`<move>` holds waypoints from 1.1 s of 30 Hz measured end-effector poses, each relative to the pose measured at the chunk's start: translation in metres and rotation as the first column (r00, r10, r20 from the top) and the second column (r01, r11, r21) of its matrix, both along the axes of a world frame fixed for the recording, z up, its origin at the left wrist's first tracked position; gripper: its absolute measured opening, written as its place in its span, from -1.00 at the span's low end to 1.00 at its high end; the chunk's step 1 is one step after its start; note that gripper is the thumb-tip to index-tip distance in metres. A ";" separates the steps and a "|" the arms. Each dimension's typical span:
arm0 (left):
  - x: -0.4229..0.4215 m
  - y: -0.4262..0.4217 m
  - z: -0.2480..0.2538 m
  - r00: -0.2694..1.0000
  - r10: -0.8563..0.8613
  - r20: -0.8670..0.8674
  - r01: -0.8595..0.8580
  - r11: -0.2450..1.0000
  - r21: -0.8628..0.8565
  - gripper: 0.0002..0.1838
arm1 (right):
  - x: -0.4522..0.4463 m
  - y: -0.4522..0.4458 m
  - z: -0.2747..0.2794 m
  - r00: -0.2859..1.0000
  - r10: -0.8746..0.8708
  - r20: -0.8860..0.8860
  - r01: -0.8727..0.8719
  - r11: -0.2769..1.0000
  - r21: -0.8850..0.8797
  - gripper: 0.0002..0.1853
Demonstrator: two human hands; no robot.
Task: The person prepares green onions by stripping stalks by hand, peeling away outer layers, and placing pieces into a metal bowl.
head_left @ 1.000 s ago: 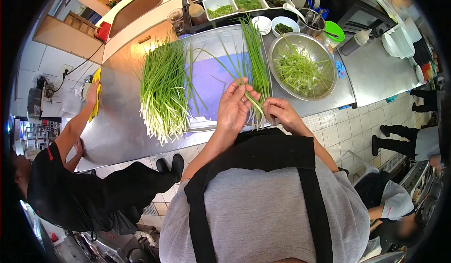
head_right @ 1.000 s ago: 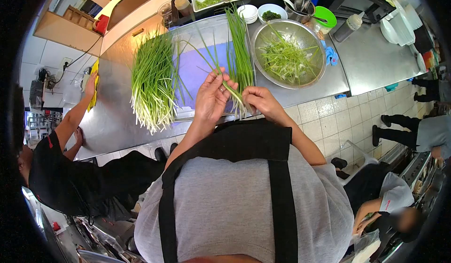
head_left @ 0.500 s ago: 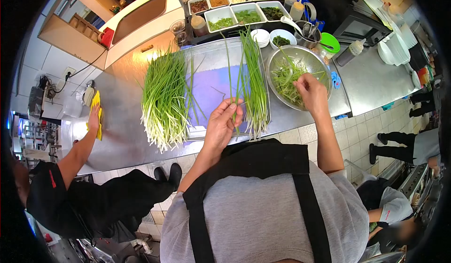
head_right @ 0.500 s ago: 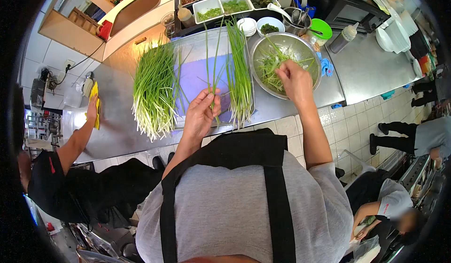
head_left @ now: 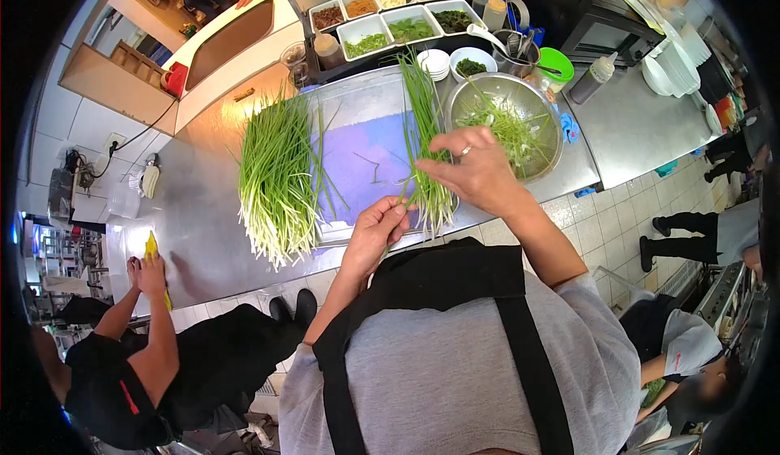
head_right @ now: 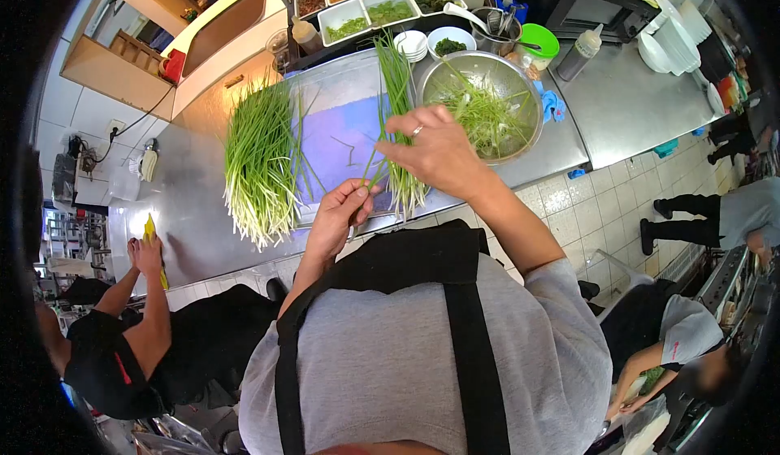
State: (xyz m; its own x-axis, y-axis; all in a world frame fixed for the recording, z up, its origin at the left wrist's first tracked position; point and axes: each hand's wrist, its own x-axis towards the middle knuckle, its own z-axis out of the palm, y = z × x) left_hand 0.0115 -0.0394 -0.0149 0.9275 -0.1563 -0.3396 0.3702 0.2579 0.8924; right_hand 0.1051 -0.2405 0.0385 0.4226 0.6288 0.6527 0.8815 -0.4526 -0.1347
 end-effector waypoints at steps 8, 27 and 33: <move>-0.008 0.018 -0.003 1.000 -0.015 0.015 0.014 0.999 0.029 -0.80 | 0.032 -0.033 -0.002 0.978 -0.175 0.112 0.192 0.968 -0.162 -0.87; -0.003 0.024 -0.005 0.999 -0.019 0.029 0.016 0.997 0.081 -0.78 | 0.042 -0.071 -0.011 0.918 -0.393 0.053 0.396 0.916 -0.071 -0.83; 0.000 0.024 0.004 1.000 0.029 0.005 -0.029 0.995 0.097 -0.77 | 0.012 -0.061 -0.005 0.969 -0.234 -0.084 0.239 0.970 0.054 -0.78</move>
